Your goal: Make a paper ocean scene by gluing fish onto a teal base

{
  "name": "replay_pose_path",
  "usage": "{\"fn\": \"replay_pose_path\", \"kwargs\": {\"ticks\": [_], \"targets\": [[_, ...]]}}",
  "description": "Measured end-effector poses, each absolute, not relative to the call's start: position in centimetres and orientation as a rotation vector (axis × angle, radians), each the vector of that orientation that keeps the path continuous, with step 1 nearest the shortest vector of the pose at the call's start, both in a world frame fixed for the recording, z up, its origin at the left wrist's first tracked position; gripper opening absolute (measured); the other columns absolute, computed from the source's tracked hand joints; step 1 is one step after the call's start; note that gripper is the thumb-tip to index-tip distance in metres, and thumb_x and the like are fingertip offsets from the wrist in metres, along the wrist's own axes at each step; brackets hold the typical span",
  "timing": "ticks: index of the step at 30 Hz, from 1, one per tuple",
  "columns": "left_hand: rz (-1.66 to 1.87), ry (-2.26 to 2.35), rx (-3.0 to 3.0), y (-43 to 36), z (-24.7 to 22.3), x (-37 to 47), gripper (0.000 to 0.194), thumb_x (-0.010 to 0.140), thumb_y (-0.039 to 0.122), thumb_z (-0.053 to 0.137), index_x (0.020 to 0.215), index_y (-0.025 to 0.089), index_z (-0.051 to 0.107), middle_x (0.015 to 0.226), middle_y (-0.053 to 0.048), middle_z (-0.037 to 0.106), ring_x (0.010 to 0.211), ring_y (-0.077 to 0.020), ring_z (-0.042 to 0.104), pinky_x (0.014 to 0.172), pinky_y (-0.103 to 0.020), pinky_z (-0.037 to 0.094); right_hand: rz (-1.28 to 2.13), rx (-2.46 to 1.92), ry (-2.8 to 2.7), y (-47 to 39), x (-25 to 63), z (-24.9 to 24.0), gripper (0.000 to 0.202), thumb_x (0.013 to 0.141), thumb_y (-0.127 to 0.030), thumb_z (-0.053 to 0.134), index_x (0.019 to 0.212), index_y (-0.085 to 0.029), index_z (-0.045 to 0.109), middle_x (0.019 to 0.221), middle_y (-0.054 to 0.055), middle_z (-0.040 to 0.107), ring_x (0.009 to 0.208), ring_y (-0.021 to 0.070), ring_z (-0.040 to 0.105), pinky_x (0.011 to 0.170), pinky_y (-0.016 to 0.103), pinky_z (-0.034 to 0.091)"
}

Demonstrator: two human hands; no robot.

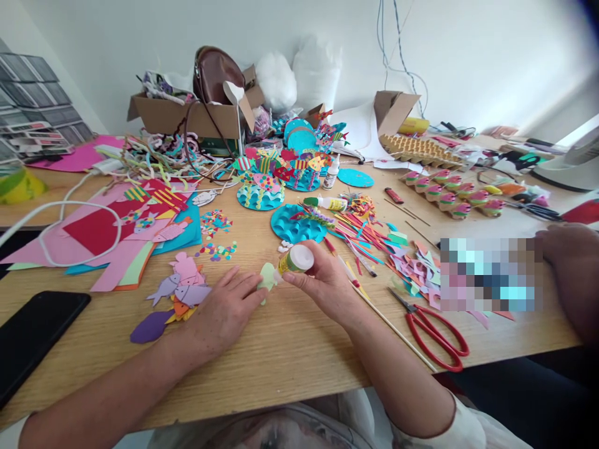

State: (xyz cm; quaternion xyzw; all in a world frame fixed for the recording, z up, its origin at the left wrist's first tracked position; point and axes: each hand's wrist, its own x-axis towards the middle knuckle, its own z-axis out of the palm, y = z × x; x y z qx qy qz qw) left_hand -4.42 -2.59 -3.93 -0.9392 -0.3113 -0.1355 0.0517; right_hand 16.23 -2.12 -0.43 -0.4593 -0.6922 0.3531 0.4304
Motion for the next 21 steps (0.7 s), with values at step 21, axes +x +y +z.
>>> {"fn": "replay_pose_path", "kwargs": {"ticks": [21], "targets": [[-0.428, -0.973, -2.872, -2.68, -3.86, -4.3, 0.032, 0.084, 0.002, 0.039, 0.104, 0.016, 0.061, 0.112, -0.01, 0.062, 0.109, -0.0226, 0.055, 0.097, -0.049, 0.041, 0.885, -1.143, -1.747, -1.86, 16.3, -0.69, 0.026, 0.077, -0.04, 0.063, 0.085, -0.021, 0.048, 0.074, -0.002, 0.054, 0.068, 0.0139, 0.05, 0.058, 0.025, 0.038]]}}
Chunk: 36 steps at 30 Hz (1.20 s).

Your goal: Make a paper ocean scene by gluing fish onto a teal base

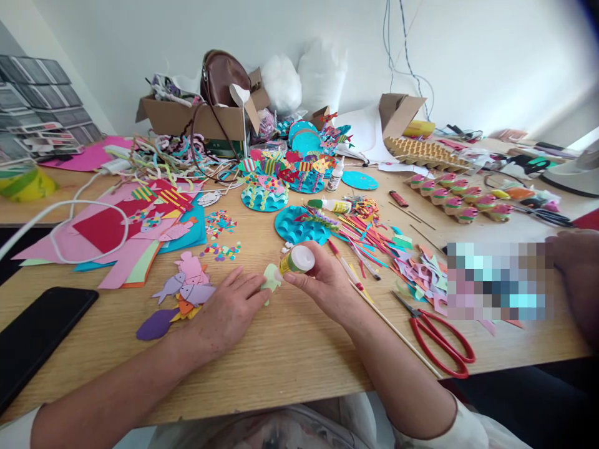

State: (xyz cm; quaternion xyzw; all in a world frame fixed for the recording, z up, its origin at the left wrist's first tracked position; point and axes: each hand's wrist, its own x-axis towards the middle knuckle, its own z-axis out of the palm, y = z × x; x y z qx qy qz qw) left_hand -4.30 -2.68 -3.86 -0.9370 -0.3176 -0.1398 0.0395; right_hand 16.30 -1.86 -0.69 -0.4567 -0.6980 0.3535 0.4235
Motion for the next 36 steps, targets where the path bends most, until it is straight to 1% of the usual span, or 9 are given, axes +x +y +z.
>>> {"fn": "replay_pose_path", "kwargs": {"ticks": [7, 13, 19, 24, 28, 36], "targets": [[-0.437, -0.964, -2.883, -2.77, -3.58, -4.2, 0.028, 0.086, 0.006, 0.041, 0.102, 0.016, 0.061, 0.11, -0.011, 0.062, 0.106, -0.0229, 0.055, 0.096, -0.049, 0.041, 0.831, -1.18, -1.761, -2.21, 16.58, -0.52, 0.026, 0.077, -0.041, 0.063, 0.085, -0.021, 0.049, 0.073, -0.002, 0.054, 0.065, 0.0135, 0.048, 0.055, 0.025, 0.036], [-0.429, -0.971, -2.873, -2.76, -3.7, -4.2, 0.028, 0.087, 0.007, 0.041, 0.103, 0.016, 0.061, 0.109, -0.01, 0.062, 0.106, -0.0226, 0.055, 0.096, -0.048, 0.04, 0.844, -1.171, -1.76, -2.08, 16.62, -0.65, 0.026, 0.077, -0.041, 0.063, 0.086, -0.022, 0.049, 0.071, -0.002, 0.052, 0.062, 0.0131, 0.046, 0.054, 0.025, 0.036], [-0.411, -0.968, -2.873, -2.71, -3.55, -4.11, 0.027, 0.088, 0.008, 0.04, 0.103, 0.016, 0.061, 0.109, -0.01, 0.062, 0.104, -0.0222, 0.055, 0.096, -0.047, 0.04, 0.864, -1.146, -1.778, -2.07, 16.29, -0.74, 0.025, 0.078, -0.04, 0.062, 0.086, -0.021, 0.048, 0.077, 0.0, 0.054, 0.068, 0.0145, 0.05, 0.058, 0.026, 0.037], [-0.424, -0.962, -2.862, -2.76, -3.52, -4.1, 0.027, 0.088, 0.007, 0.039, 0.102, 0.016, 0.061, 0.108, -0.01, 0.062, 0.103, -0.0222, 0.055, 0.095, -0.047, 0.041, 0.853, -1.161, -1.757, -2.12, 16.36, -0.84, 0.025, 0.078, -0.038, 0.063, 0.088, -0.021, 0.048, 0.075, -0.001, 0.053, 0.067, 0.0139, 0.049, 0.057, 0.026, 0.037], [-0.429, -0.961, -2.865, -2.75, -3.65, -4.13, 0.028, 0.088, 0.007, 0.038, 0.103, 0.016, 0.06, 0.108, -0.01, 0.062, 0.104, -0.0215, 0.055, 0.096, -0.047, 0.04, 0.879, -1.133, -1.775, -2.11, 16.26, -0.84, 0.024, 0.078, -0.037, 0.063, 0.088, -0.021, 0.048, 0.078, -0.001, 0.054, 0.069, 0.0145, 0.05, 0.058, 0.026, 0.037], [-0.452, -0.949, -2.854, -2.74, -3.85, -4.24, 0.029, 0.087, 0.005, 0.038, 0.102, 0.016, 0.06, 0.109, -0.01, 0.062, 0.106, -0.022, 0.055, 0.097, -0.048, 0.04, 0.852, -1.15, -1.74, -2.1, 16.57, -0.66, 0.024, 0.078, -0.037, 0.063, 0.085, -0.021, 0.048, 0.074, -0.002, 0.053, 0.066, 0.0132, 0.048, 0.056, 0.025, 0.036]]}}
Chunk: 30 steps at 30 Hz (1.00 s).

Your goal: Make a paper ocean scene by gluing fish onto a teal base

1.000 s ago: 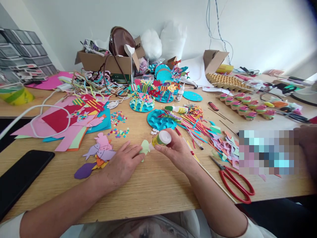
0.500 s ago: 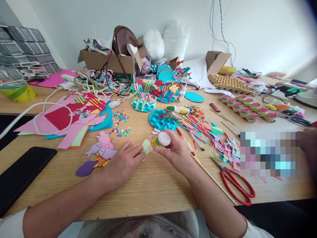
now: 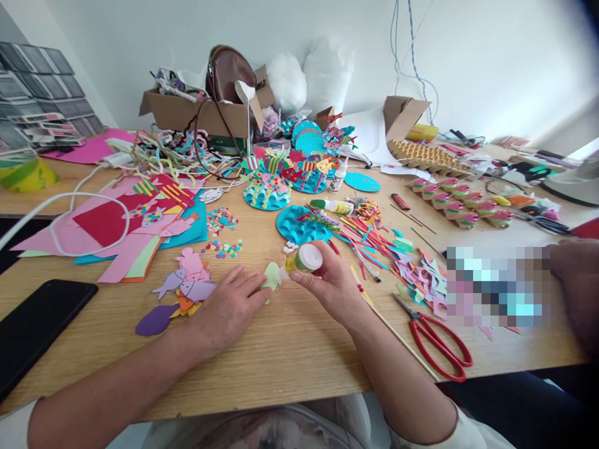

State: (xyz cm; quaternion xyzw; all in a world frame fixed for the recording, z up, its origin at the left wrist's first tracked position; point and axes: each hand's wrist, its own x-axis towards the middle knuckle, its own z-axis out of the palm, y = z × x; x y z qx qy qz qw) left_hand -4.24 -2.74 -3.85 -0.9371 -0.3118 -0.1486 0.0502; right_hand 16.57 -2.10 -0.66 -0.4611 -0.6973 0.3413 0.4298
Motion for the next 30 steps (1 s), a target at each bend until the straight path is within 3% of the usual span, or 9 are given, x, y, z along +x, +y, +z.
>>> {"fn": "replay_pose_path", "kwargs": {"ticks": [30], "targets": [[-0.421, -0.978, -2.865, -2.69, -3.85, -4.21, 0.032, 0.085, 0.004, 0.038, 0.103, 0.017, 0.061, 0.11, -0.009, 0.062, 0.107, -0.0219, 0.054, 0.098, -0.047, 0.04, 0.907, -1.151, -1.737, -2.12, 16.09, -0.7, 0.026, 0.075, -0.036, 0.064, 0.088, -0.02, 0.049, 0.074, -0.002, 0.053, 0.068, 0.0136, 0.049, 0.059, 0.025, 0.037]]}}
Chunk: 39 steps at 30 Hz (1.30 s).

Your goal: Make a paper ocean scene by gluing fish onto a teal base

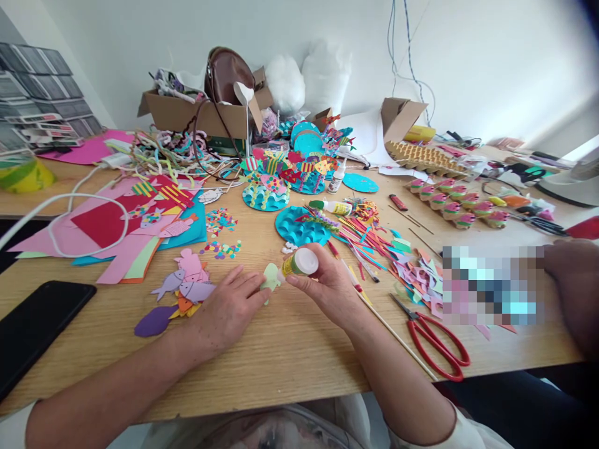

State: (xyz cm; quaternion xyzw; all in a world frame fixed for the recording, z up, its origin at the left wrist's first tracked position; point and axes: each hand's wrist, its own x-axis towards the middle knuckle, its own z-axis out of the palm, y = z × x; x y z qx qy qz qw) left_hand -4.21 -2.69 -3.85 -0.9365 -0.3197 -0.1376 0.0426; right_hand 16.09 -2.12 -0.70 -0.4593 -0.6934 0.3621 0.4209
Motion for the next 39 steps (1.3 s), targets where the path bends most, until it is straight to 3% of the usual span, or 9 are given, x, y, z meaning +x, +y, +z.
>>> {"fn": "replay_pose_path", "kwargs": {"ticks": [7, 14, 22, 28, 31, 33, 36, 39], "targets": [[-0.425, -0.971, -2.849, -2.7, -3.8, -4.1, 0.031, 0.086, 0.005, 0.038, 0.103, 0.017, 0.061, 0.109, -0.009, 0.062, 0.107, -0.0217, 0.054, 0.099, -0.047, 0.039, 0.961, -1.102, -1.664, -2.2, 16.3, -0.8, 0.024, 0.073, -0.034, 0.067, 0.085, -0.021, 0.051, 0.073, -0.003, 0.052, 0.067, 0.013, 0.048, 0.059, 0.025, 0.039], [-0.447, -0.963, -2.818, -2.9, -3.9, -4.3, 0.031, 0.087, 0.004, 0.037, 0.1, 0.017, 0.063, 0.113, -0.012, 0.061, 0.107, -0.0221, 0.054, 0.098, -0.047, 0.039, 1.155, -0.984, -1.041, -2.0, 17.3, -0.7, 0.025, 0.069, -0.034, 0.071, 0.083, -0.022, 0.055, 0.072, -0.005, 0.054, 0.056, 0.0078, 0.047, 0.049, 0.02, 0.04], [-0.413, -0.938, -2.8, -2.8, -3.3, -3.9, 0.026, 0.085, 0.007, 0.042, 0.097, 0.018, 0.063, 0.091, -0.006, 0.064, 0.092, -0.0213, 0.056, 0.093, -0.046, 0.04, 1.461, -0.902, -0.48, -1.4, 18.2, -0.5, 0.029, 0.06, -0.029, 0.077, 0.072, -0.019, 0.053, 0.058, -0.005, 0.06, 0.045, 0.0052, 0.055, 0.041, 0.012, 0.043], [-0.453, -1.007, -2.864, -3.4, -2.2, -4.4, 0.028, 0.085, 0.008, 0.04, 0.096, 0.019, 0.063, 0.093, -0.006, 0.068, 0.093, -0.0208, 0.06, 0.098, -0.049, 0.037, 1.585, -0.824, -0.314, -1.5, 18.2, -0.2, 0.015, 0.068, -0.023, 0.069, 0.074, -0.017, 0.057, 0.057, -0.001, 0.064, 0.045, 0.0072, 0.058, 0.04, 0.012, 0.045], [-0.649, -1.161, -3.081, -3.8, -1.4, -4.5, 0.026, 0.085, 0.015, 0.043, 0.104, 0.02, 0.061, 0.103, -0.008, 0.068, 0.097, -0.0201, 0.061, 0.092, -0.039, 0.046, 1.672, -0.734, -0.261, -2.1, 17.5, 0.0, 0.009, 0.071, -0.021, 0.064, 0.075, -0.016, 0.058, 0.058, 0.0, 0.064, 0.047, 0.0077, 0.058, 0.041, 0.013, 0.046], [-0.957, -1.396, -3.213, -3.8, -1.2, -4.1, 0.034, 0.085, 0.023, 0.047, 0.118, 0.019, 0.054, 0.116, -0.01, 0.063, 0.104, -0.0208, 0.06, 0.087, -0.034, 0.05, 1.726, -0.67, -0.226, -2.7, 16.6, 0.1, 0.008, 0.072, -0.021, 0.062, 0.075, -0.016, 0.059, 0.059, 0.0, 0.064, 0.048, 0.0082, 0.058, 0.043, 0.014, 0.047], [-1.52, -1.696, -3.217, -3.6, -1.1, -2.6, 0.052, 0.081, 0.033, 0.053, 0.13, 0.018, 0.041, 0.131, -0.014, 0.052, 0.114, -0.0242, 0.055, 0.087, -0.037, 0.051, 1.811, -0.589, -0.187, -3.6, 14.4, 0.1, 0.011, 0.075, -0.025, 0.06, 0.079, -0.015, 0.06, 0.063, 0.002, 0.064, 0.05, 0.0085, 0.057, 0.046, 0.015, 0.048], [-1.823, -1.807, -3.194, -3.3, -0.5, -1.0, 0.05, 0.078, 0.038, 0.056, 0.124, 0.019, 0.047, 0.121, -0.011, 0.059, 0.109, -0.0245, 0.058, 0.086, -0.037, 0.05, 1.873, -0.54, -0.152, -4.4, 12.0, -0.1, 0.014, 0.079, -0.03, 0.059, 0.082, -0.016, 0.061, 0.065, 0.0, 0.065, 0.049, 0.0079, 0.055, 0.047, 0.017, 0.046]]}}
